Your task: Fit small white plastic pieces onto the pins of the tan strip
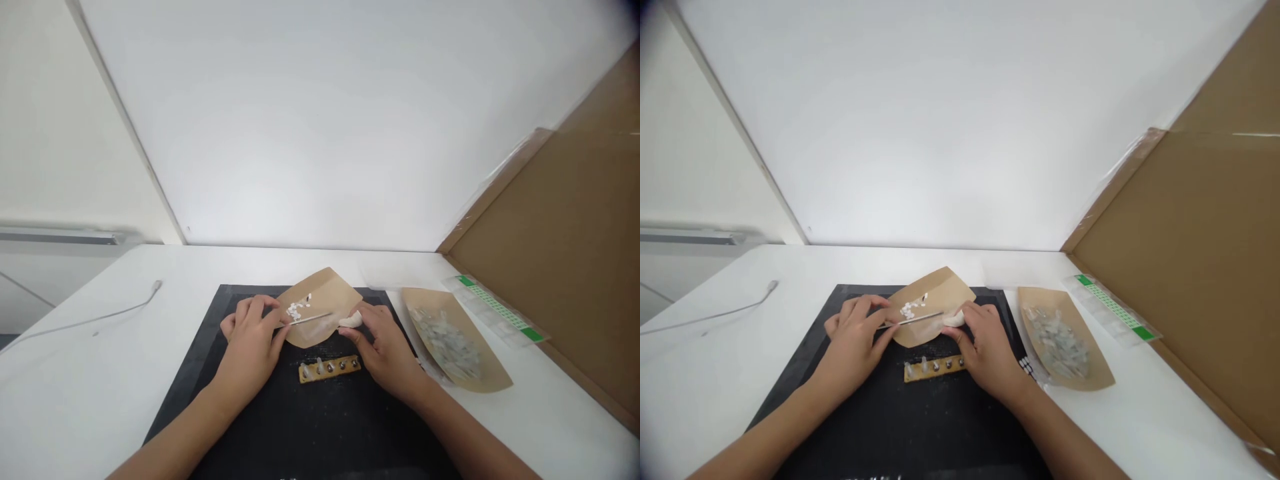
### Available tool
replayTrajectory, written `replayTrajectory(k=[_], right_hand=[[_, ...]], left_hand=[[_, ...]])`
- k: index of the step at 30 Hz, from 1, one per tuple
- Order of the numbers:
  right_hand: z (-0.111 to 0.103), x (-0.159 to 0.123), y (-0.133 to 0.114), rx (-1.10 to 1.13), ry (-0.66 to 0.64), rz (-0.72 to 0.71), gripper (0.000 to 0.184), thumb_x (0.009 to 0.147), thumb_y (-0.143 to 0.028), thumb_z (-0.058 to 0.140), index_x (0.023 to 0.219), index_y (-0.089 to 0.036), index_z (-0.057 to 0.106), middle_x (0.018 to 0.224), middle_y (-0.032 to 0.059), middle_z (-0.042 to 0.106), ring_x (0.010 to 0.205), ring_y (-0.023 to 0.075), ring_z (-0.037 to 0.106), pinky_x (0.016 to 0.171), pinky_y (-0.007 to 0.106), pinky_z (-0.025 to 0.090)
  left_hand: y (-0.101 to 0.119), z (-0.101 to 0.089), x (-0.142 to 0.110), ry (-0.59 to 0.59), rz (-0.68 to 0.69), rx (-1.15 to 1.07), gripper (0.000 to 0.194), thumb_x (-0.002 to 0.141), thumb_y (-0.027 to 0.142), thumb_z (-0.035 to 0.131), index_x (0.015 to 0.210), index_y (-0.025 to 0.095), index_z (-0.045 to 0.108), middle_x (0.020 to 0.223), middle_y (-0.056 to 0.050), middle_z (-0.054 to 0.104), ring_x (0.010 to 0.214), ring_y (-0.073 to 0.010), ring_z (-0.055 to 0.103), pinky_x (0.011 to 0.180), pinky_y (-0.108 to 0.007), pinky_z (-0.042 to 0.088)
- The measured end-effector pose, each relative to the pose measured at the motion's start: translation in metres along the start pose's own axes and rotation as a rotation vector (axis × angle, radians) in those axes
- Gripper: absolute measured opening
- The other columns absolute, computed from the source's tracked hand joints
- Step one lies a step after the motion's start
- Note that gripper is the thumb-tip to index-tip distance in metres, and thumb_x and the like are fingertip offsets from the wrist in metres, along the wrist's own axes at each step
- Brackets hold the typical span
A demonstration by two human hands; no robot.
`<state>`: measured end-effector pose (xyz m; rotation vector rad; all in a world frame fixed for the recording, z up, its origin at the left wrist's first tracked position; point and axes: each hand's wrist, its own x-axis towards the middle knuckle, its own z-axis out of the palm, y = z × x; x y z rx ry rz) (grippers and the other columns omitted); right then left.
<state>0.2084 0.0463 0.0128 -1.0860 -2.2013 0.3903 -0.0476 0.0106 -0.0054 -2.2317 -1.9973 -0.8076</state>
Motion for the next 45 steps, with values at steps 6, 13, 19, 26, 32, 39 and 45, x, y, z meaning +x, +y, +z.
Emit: replayTrajectory(k=[6,13,19,26,32,39,45], right_hand=[[0.005,-0.002,-0.003,-0.03,0.057,-0.004,0.023,0.105,-0.032,0.056,0.084,-0.022,0.053,0.085,0.0026,0.064,0.081,0.0218,0.058,0.078,0.037,0.04],[0.0,0.021,-0.021,-0.116,0.228,-0.198,0.02,0.105,-0.03,0.055,0.088,-0.021,0.053,0.083,0.0007,0.063,0.076,0.0187,0.057,0.078,0.036,0.034],[0.011,0.039,-0.025,-0.292,0.318,-0.348,0.024,0.107,-0.032,0.052,0.085,-0.022,0.049,0.08,0.0024,0.063,0.074,0.0191,0.057,0.076,0.036,0.035],[0.02,0.032,-0.023,-0.313,0.374,-0.393,0.022,0.099,-0.012,0.063,0.087,-0.022,0.048,0.084,0.0038,0.065,0.078,0.0189,0.058,0.079,0.036,0.04],[0.021,0.03,-0.018,-0.202,0.327,-0.294,0.02,0.098,-0.009,0.06,0.087,-0.022,0.049,0.087,0.005,0.064,0.079,0.0202,0.053,0.077,0.036,0.042],[0.025,0.028,-0.018,-0.124,0.305,-0.278,0.013,0.099,-0.012,0.061,0.092,-0.022,0.057,0.088,0.0057,0.066,0.084,0.0218,0.06,0.077,0.035,0.046],[0.027,0.029,-0.022,-0.089,0.208,-0.232,0.021,0.1,-0.015,0.056,0.081,-0.023,0.051,0.083,0.0045,0.062,0.076,0.0201,0.057,0.07,0.035,0.042]], left_hand=[[-0.003,0.0,0.004,0.002,0.035,-0.295,0.017,0.106,0.031,0.047,0.107,0.02,0.061,0.1,-0.008,0.072,0.092,-0.0258,0.068,0.082,-0.04,0.048],[0.004,-0.007,0.004,-0.117,-0.017,-0.794,0.027,0.102,0.034,0.059,0.125,0.022,0.066,0.099,-0.003,0.074,0.067,-0.0144,0.072,0.077,-0.03,0.056],[0.006,-0.005,0.007,-0.148,-0.154,-1.072,0.031,0.091,0.039,0.074,0.113,0.018,0.078,0.075,0.002,0.065,0.049,-0.009,0.06,0.055,-0.023,0.049],[0.008,-0.011,0.007,-0.303,-0.196,-1.219,0.034,0.095,0.042,0.071,0.122,0.023,0.08,0.08,-0.003,0.069,0.054,-0.0102,0.067,0.049,-0.019,0.043],[0.009,-0.018,0.008,-0.448,-0.263,-1.285,0.042,0.095,0.047,0.071,0.128,0.022,0.077,0.111,-0.015,0.075,0.07,-0.0201,0.077,0.043,-0.017,0.038],[0.007,-0.024,0.011,-0.595,-0.227,-1.292,0.046,0.1,0.043,0.063,0.142,0.023,0.066,0.096,-0.011,0.079,0.065,-0.016,0.073,0.049,-0.019,0.043],[0.008,-0.017,0.008,-0.558,-0.313,-1.131,0.051,0.101,0.052,0.057,0.141,0.02,0.066,0.05,0.004,0.061,0.039,-0.0089,0.041,0.04,-0.018,0.03]])
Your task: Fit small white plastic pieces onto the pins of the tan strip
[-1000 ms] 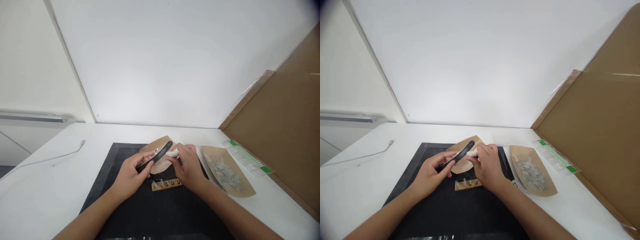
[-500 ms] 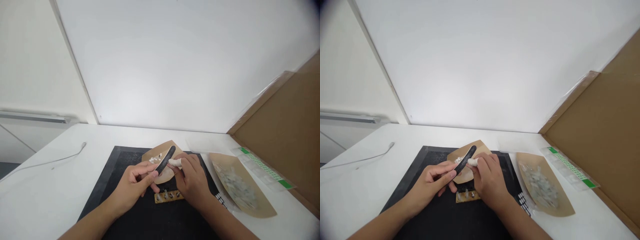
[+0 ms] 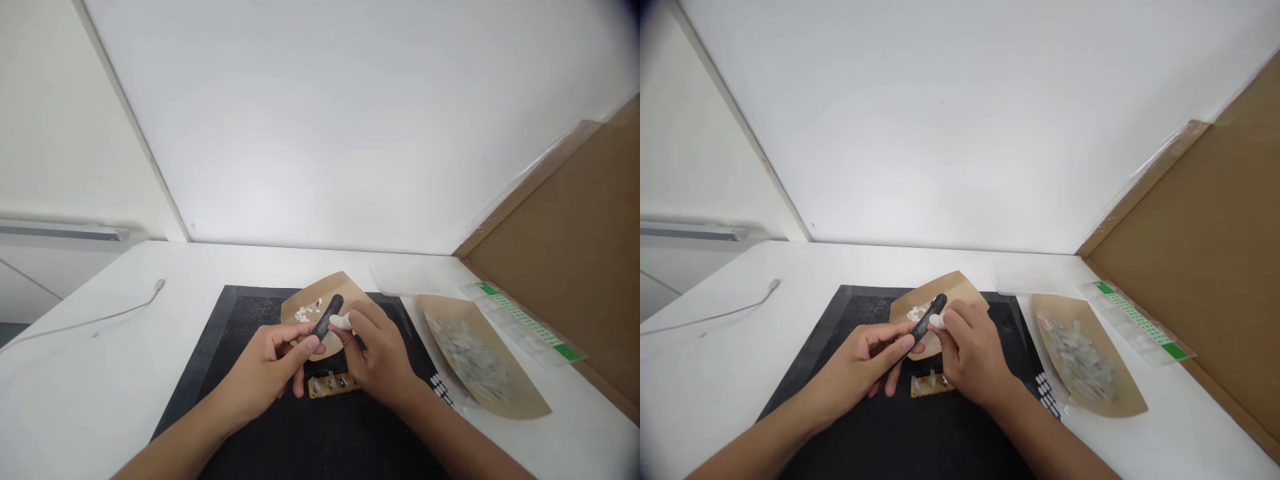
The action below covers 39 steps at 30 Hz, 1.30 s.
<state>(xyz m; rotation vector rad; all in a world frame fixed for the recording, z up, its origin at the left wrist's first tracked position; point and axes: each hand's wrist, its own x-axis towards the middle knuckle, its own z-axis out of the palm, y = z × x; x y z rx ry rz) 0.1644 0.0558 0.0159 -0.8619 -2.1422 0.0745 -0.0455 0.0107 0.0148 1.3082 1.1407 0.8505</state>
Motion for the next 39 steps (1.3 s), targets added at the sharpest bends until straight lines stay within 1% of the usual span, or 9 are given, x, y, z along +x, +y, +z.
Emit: replayTrajectory(k=[3,7,12,15,20,24,28,33,39], right_hand=[[0.002,-0.001,-0.002,-0.029,-0.018,-0.024,0.026,0.1,-0.012,0.052,0.077,-0.024,0.045,0.077,0.0027,0.056,0.072,0.019,0.05,0.069,0.034,0.038],[0.001,0.001,-0.001,-0.061,-0.054,-0.058,0.027,0.1,-0.01,0.049,0.078,-0.024,0.042,0.075,0.0015,0.052,0.071,0.0187,0.046,0.068,0.035,0.034],[0.004,0.004,0.007,-0.134,-0.011,-0.02,0.03,0.101,-0.013,0.05,0.077,-0.025,0.037,0.074,0.001,0.049,0.068,0.0187,0.042,0.067,0.036,0.032],[0.01,0.002,0.008,-0.151,-0.02,-0.036,0.026,0.101,-0.014,0.05,0.081,-0.025,0.039,0.077,0.0028,0.052,0.071,0.0203,0.045,0.069,0.036,0.035],[0.015,0.003,0.006,-0.145,-0.062,-0.063,0.025,0.101,-0.015,0.049,0.081,-0.025,0.04,0.075,0.002,0.052,0.07,0.0206,0.046,0.067,0.036,0.035],[0.015,0.008,0.006,-0.147,-0.001,-0.011,0.025,0.101,-0.017,0.05,0.08,-0.025,0.04,0.076,0.0028,0.055,0.069,0.0204,0.047,0.068,0.037,0.034],[0.017,0.008,0.005,-0.121,-0.051,-0.083,0.025,0.1,-0.015,0.05,0.079,-0.025,0.04,0.074,0.0021,0.053,0.069,0.0199,0.047,0.068,0.036,0.034],[0.016,0.009,0.003,-0.158,-0.013,-0.026,0.029,0.1,-0.016,0.051,0.076,-0.025,0.038,0.071,0.0004,0.05,0.066,0.0183,0.043,0.068,0.036,0.032],[0.013,0.012,0.001,-0.132,-0.032,-0.06,0.03,0.098,-0.014,0.051,0.073,-0.024,0.039,0.069,-0.0004,0.05,0.064,0.0174,0.043,0.067,0.035,0.031]], left_hand=[[0.001,0.001,0.001,0.031,0.029,0.091,0.045,0.103,0.051,0.054,0.131,0.022,0.074,0.046,0.006,0.056,0.037,-0.0089,0.043,0.04,-0.018,0.03],[0.003,0.004,0.0,0.082,0.138,0.19,0.032,0.103,0.043,0.057,0.12,0.028,0.079,0.08,0.001,0.075,0.047,-0.0076,0.061,0.052,-0.019,0.046],[-0.001,0.008,-0.003,0.043,0.023,0.07,0.036,0.099,0.046,0.06,0.124,0.026,0.077,0.098,-0.006,0.078,0.061,-0.0162,0.075,0.037,-0.017,0.045],[-0.002,0.008,-0.003,0.069,0.013,0.078,0.037,0.099,0.047,0.061,0.121,0.024,0.079,0.084,-0.006,0.077,0.053,-0.0148,0.07,0.035,-0.016,0.044],[-0.001,0.005,-0.004,0.146,0.116,0.196,0.033,0.1,0.044,0.06,0.114,0.024,0.082,0.064,-0.001,0.07,0.045,-0.0115,0.061,0.035,-0.017,0.04],[-0.002,0.005,-0.003,0.196,0.149,0.228,0.033,0.099,0.043,0.061,0.116,0.024,0.081,0.062,-0.001,0.069,0.046,-0.0125,0.061,0.035,-0.018,0.038],[-0.001,0.005,-0.002,0.195,0.155,0.224,0.03,0.099,0.039,0.06,0.114,0.023,0.081,0.063,0.002,0.065,0.04,-0.0086,0.053,0.04,-0.019,0.041],[-0.001,0.004,-0.002,0.228,0.223,0.295,0.029,0.099,0.037,0.061,0.115,0.023,0.081,0.068,0.001,0.067,0.043,-0.0086,0.054,0.046,-0.021,0.046],[-0.001,0.003,-0.004,0.256,0.336,0.396,0.028,0.102,0.034,0.059,0.115,0.024,0.081,0.067,0.001,0.068,0.049,-0.0109,0.058,0.052,-0.022,0.049]])
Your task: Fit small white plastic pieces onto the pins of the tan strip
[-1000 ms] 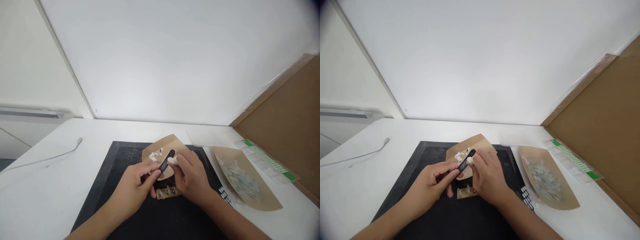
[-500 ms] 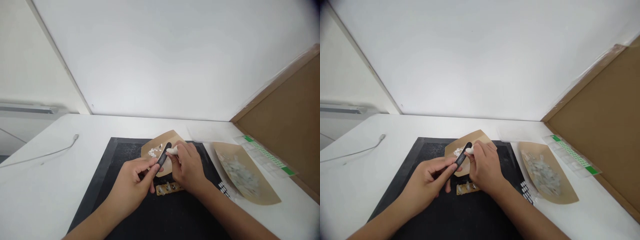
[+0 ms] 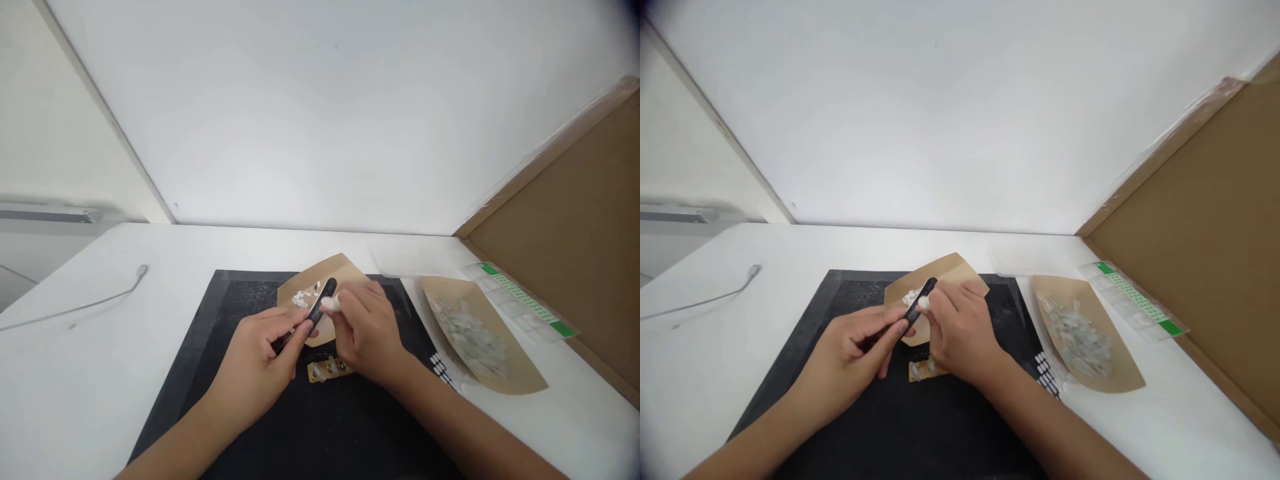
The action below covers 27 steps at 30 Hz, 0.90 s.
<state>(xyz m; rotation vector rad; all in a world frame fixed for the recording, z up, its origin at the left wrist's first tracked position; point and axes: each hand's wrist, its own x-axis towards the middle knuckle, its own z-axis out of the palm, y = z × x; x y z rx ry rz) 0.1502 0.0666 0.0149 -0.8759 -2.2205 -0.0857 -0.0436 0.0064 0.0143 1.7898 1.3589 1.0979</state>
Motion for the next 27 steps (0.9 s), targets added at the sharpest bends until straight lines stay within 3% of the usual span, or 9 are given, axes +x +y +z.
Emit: replayTrajectory(k=[5,9,12,16,19,23,27], right_hand=[[0.001,0.001,0.0009,0.043,-0.033,-0.048,0.028,0.097,-0.012,0.051,0.074,-0.024,0.04,0.069,-0.0007,0.05,0.065,0.0174,0.046,0.068,0.034,0.031],[0.0036,0.0001,-0.0005,0.011,-0.009,0.015,0.029,0.099,-0.015,0.051,0.074,-0.024,0.039,0.069,-0.0008,0.05,0.065,0.0174,0.045,0.069,0.034,0.031],[0.0046,-0.0004,-0.001,0.049,-0.058,-0.042,0.027,0.099,-0.016,0.049,0.075,-0.024,0.038,0.07,-0.0004,0.052,0.066,0.0173,0.046,0.069,0.035,0.032],[0.004,-0.0004,0.0005,-0.037,-0.017,0.035,0.031,0.1,-0.018,0.052,0.074,-0.024,0.037,0.068,-0.0014,0.051,0.063,0.0164,0.045,0.07,0.036,0.03],[0.0029,-0.0001,0.0005,0.012,-0.063,-0.014,0.03,0.1,-0.017,0.05,0.074,-0.024,0.038,0.069,-0.0006,0.053,0.065,0.0167,0.047,0.07,0.036,0.03],[0.0029,0.0006,-0.0006,-0.032,-0.009,0.04,0.033,0.1,-0.021,0.053,0.072,-0.024,0.037,0.066,-0.0018,0.051,0.06,0.0155,0.044,0.069,0.035,0.03],[0.0026,0.0013,-0.0006,0.025,-0.077,-0.039,0.031,0.097,-0.016,0.053,0.072,-0.023,0.038,0.066,-0.0027,0.051,0.06,0.0146,0.044,0.068,0.034,0.028]], left_hand=[[-0.0019,0.0,0.001,0.0,0.001,0.01,0.027,0.102,0.034,0.059,0.108,0.023,0.083,0.065,0.001,0.068,0.048,-0.0105,0.059,0.05,-0.021,0.047],[-0.0048,0.0,0.0015,0.01,-0.012,-0.005,0.027,0.102,0.034,0.059,0.108,0.023,0.082,0.061,0.002,0.064,0.049,-0.011,0.061,0.053,-0.022,0.049],[-0.0046,-0.0004,0.0024,0.007,-0.019,-0.008,0.027,0.102,0.034,0.058,0.107,0.022,0.083,0.066,0.001,0.068,0.047,-0.0102,0.059,0.05,-0.022,0.048],[-0.0029,-0.0008,0.0036,0.015,-0.014,0.002,0.027,0.102,0.033,0.059,0.107,0.022,0.083,0.063,0.001,0.068,0.054,-0.0131,0.064,0.056,-0.023,0.051],[-0.0028,-0.0008,0.0029,0.007,-0.016,-0.006,0.028,0.102,0.033,0.058,0.107,0.022,0.083,0.061,0.001,0.067,0.052,-0.013,0.063,0.055,-0.023,0.051],[-0.0039,-0.0007,0.0019,0.03,-0.013,0.005,0.026,0.101,0.031,0.06,0.105,0.021,0.083,0.062,0.001,0.067,0.054,-0.0132,0.063,0.055,-0.022,0.051],[-0.0017,-0.0004,0.0032,0.014,0.004,0.01,0.025,0.102,0.027,0.059,0.099,0.02,0.083,0.061,0.003,0.064,0.048,-0.0099,0.058,0.051,-0.021,0.045]])
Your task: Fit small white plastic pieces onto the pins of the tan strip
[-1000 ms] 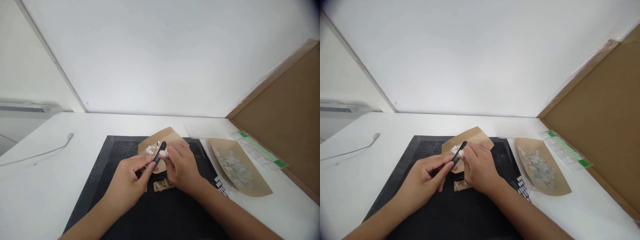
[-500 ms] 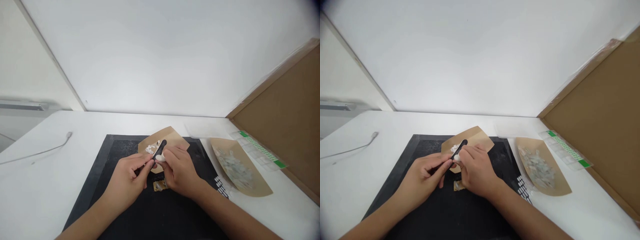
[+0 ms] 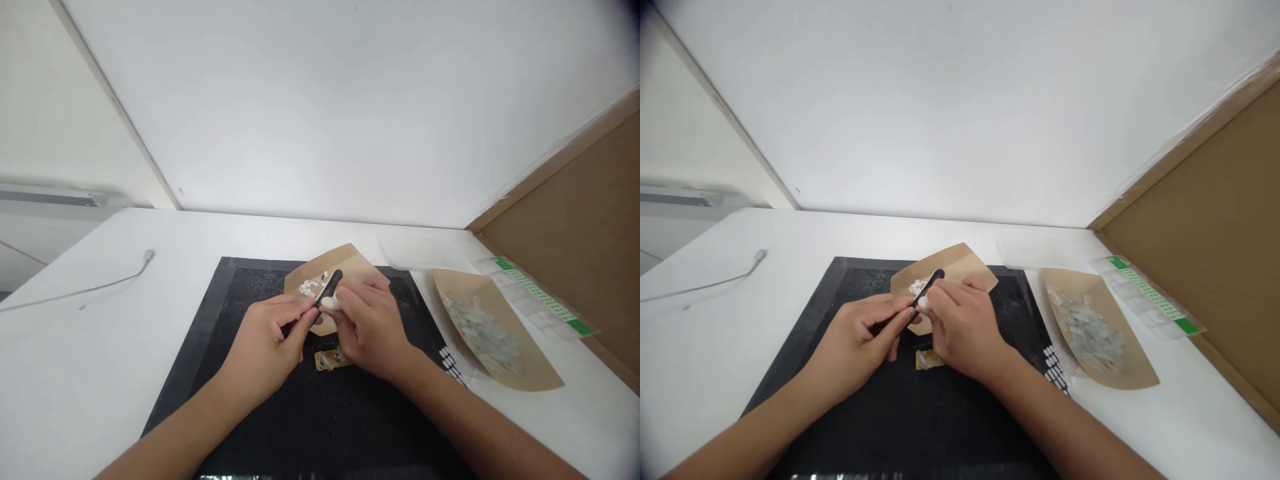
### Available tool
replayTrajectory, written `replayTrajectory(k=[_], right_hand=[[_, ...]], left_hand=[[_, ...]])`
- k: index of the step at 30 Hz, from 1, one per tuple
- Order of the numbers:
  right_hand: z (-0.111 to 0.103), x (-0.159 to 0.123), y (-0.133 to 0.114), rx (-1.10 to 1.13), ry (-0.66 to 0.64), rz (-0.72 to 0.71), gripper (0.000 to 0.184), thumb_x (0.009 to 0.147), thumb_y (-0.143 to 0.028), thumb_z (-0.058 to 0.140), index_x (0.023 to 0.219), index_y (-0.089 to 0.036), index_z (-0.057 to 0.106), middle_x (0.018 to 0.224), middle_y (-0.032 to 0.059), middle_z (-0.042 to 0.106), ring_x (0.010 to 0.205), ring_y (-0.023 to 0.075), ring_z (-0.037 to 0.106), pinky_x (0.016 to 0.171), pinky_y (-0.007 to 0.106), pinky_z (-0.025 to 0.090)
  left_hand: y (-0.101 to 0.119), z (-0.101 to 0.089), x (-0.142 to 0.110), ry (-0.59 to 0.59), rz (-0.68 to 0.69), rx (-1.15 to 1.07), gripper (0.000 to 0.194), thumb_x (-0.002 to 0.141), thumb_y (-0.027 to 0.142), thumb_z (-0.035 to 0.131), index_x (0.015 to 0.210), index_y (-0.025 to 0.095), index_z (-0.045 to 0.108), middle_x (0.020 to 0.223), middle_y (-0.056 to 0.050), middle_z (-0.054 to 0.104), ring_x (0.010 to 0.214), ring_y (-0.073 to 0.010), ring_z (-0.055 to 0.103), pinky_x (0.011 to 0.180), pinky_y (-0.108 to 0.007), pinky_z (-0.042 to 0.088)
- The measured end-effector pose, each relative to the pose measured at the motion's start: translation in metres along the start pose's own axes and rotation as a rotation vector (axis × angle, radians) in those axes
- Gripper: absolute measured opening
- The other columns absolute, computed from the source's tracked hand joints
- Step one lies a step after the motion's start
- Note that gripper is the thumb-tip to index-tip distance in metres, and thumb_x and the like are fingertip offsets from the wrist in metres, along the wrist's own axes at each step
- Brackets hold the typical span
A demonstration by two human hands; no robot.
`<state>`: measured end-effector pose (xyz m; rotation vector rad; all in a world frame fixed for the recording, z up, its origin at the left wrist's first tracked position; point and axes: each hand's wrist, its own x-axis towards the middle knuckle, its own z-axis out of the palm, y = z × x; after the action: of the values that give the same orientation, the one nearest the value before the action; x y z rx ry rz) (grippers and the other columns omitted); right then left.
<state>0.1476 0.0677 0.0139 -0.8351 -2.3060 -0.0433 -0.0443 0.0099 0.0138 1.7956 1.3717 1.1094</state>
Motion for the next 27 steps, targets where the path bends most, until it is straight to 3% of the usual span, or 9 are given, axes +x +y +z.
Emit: replayTrajectory(k=[3,7,11,14,18,27], right_hand=[[-0.0016,0.0012,0.0,-0.032,0.073,0.076,0.032,0.097,-0.017,0.056,0.071,-0.023,0.037,0.066,-0.0034,0.05,0.058,0.0137,0.043,0.069,0.034,0.028],[-0.002,0.0025,-0.0016,0.007,0.002,0.014,0.032,0.098,-0.018,0.055,0.072,-0.023,0.037,0.065,-0.0036,0.049,0.059,0.0139,0.043,0.069,0.034,0.028],[-0.002,0.0028,-0.0026,-0.049,0.059,0.06,0.034,0.099,-0.02,0.056,0.072,-0.023,0.036,0.066,-0.0036,0.05,0.058,0.0134,0.042,0.07,0.035,0.028],[-0.0024,0.0017,-0.0031,-0.019,0.011,0.031,0.035,0.099,-0.019,0.055,0.072,-0.023,0.034,0.065,-0.004,0.048,0.058,0.0137,0.041,0.068,0.034,0.027],[-0.0018,0.0003,-0.0034,-0.035,0.087,0.065,0.034,0.099,-0.018,0.056,0.073,-0.023,0.035,0.066,-0.0038,0.048,0.059,0.0134,0.041,0.069,0.034,0.027],[-0.0005,0.0005,-0.0057,0.004,0.059,0.055,0.036,0.1,-0.02,0.056,0.072,-0.023,0.034,0.066,-0.0039,0.047,0.059,0.0133,0.041,0.068,0.034,0.028]], left_hand=[[0.0041,-0.0005,0.0014,0.029,0.047,0.021,0.024,0.101,0.023,0.06,0.094,0.019,0.082,0.059,0.003,0.062,0.055,-0.0117,0.061,0.057,-0.022,0.047],[0.0056,-0.0011,0.001,0.055,0.082,0.034,0.022,0.1,0.02,0.061,0.095,0.019,0.081,0.061,0.002,0.066,0.058,-0.0125,0.062,0.059,-0.023,0.048],[0.004,-0.0006,-0.0014,0.073,0.096,0.033,0.021,0.1,0.019,0.061,0.1,0.02,0.082,0.064,0.002,0.068,0.059,-0.0125,0.062,0.062,-0.023,0.049],[0.0039,-0.0003,-0.0027,0.067,0.099,0.031,0.021,0.1,0.019,0.061,0.096,0.019,0.081,0.066,0.001,0.069,0.058,-0.0119,0.062,0.06,-0.023,0.048],[0.0049,-0.0009,-0.0027,0.076,0.093,0.021,0.021,0.1,0.02,0.061,0.098,0.018,0.081,0.07,0.0,0.07,0.057,-0.0107,0.061,0.056,-0.021,0.047],[0.0045,-0.0007,-0.0022,0.063,0.074,-0.029,0.022,0.1,0.021,0.061,0.096,0.018,0.082,0.07,0.001,0.07,0.047,-0.0074,0.057,0.048,-0.019,0.045]])
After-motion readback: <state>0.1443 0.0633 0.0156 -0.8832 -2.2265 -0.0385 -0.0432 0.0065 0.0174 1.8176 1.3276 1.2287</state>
